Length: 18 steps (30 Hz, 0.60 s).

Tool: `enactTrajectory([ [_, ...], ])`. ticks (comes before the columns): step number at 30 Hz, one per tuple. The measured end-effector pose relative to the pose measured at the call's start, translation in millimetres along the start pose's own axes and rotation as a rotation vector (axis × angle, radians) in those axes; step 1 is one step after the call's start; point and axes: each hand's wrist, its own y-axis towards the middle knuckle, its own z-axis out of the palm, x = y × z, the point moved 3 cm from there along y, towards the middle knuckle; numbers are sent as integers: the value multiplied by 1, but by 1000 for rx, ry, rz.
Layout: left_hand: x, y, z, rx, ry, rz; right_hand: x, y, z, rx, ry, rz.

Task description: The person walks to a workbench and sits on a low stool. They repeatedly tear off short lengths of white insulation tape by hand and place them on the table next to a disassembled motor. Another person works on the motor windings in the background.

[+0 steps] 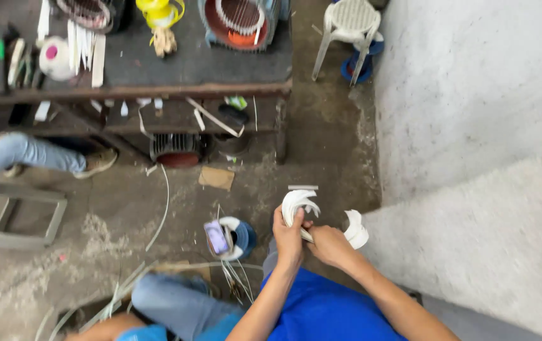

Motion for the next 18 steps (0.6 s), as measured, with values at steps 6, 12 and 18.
enactTrajectory([
  [6, -103, 111, 63, 21, -47, 120, 17, 113, -73, -49, -6, -6],
  [12, -175, 181, 112, 140, 99, 151, 55, 160, -207, -126, 18, 59],
  [18, -157, 246, 151, 92, 64, -25, -22, 253, -197, -256, -104, 148],
])
